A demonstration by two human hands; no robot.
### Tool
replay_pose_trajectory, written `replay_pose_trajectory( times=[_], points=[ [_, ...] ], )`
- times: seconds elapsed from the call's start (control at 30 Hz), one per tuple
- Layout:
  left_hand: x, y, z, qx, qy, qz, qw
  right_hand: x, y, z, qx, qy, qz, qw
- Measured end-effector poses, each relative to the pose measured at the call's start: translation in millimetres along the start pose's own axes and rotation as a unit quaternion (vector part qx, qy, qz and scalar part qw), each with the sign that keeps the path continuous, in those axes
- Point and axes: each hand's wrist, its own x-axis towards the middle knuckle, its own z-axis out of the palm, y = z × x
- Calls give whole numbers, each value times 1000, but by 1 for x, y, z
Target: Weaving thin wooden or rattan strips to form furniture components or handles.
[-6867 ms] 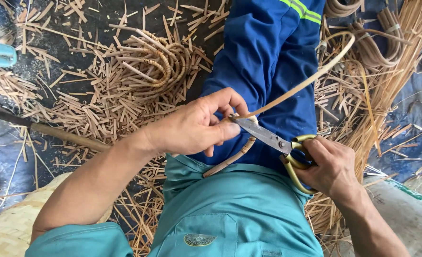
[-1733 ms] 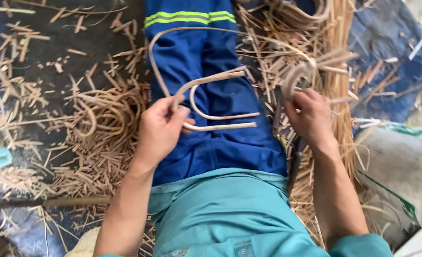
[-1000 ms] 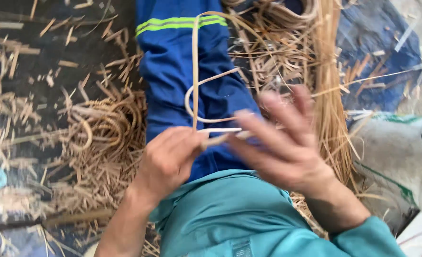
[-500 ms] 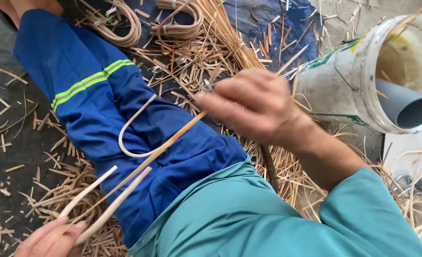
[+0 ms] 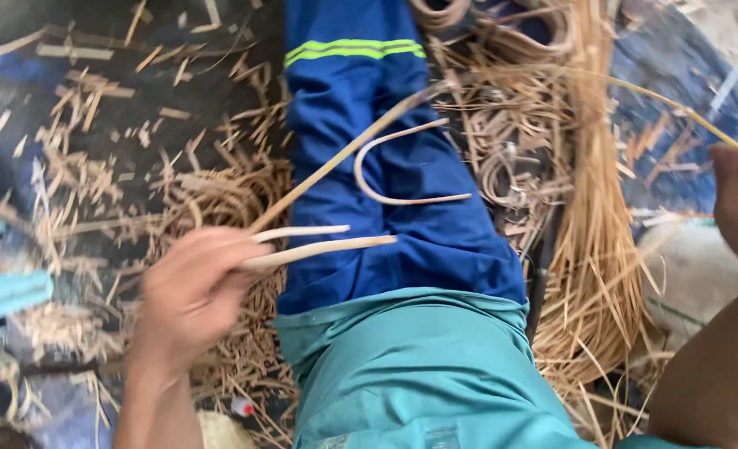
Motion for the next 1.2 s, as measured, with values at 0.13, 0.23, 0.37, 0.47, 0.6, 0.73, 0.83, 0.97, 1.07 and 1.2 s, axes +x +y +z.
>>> replay_pose_trajectory(
  times=[0.13,0.23,0.37,0.47,0.6,0.73,0.83,0.97,1.07,1.2],
  points=[
    [12,23,40,-8,-68,148,987,155,-204,1,-33,-123,-78,989],
    [16,32,64,-30,-94,174,980,185,-306,16,126,-141,-277,942],
    [1,26,69,-16,-107,198,974,169,-312,54,292,-351,-239,857],
    [-8,18,49,-75,-118,139,980,140,-319,52,333,-365,-140,858],
    [-5,-2,55,-274,-161,14,948,119,-331,50,408,-374,-67,830],
    [2,-13,92,-115,-161,-214,957,115,-331,54,457,-381,-84,799],
    [8,-10,101,58,-212,-168,961,118,-318,47,457,-393,-90,793],
    [13,-9,92,58,-193,-137,970,116,-280,28,301,-256,17,918],
    [21,5,77,-63,-86,-147,983,114,-253,15,336,-83,148,926],
    [18,18,89,-98,-57,-28,993,131,-264,1,250,-28,162,954]
  ],
)
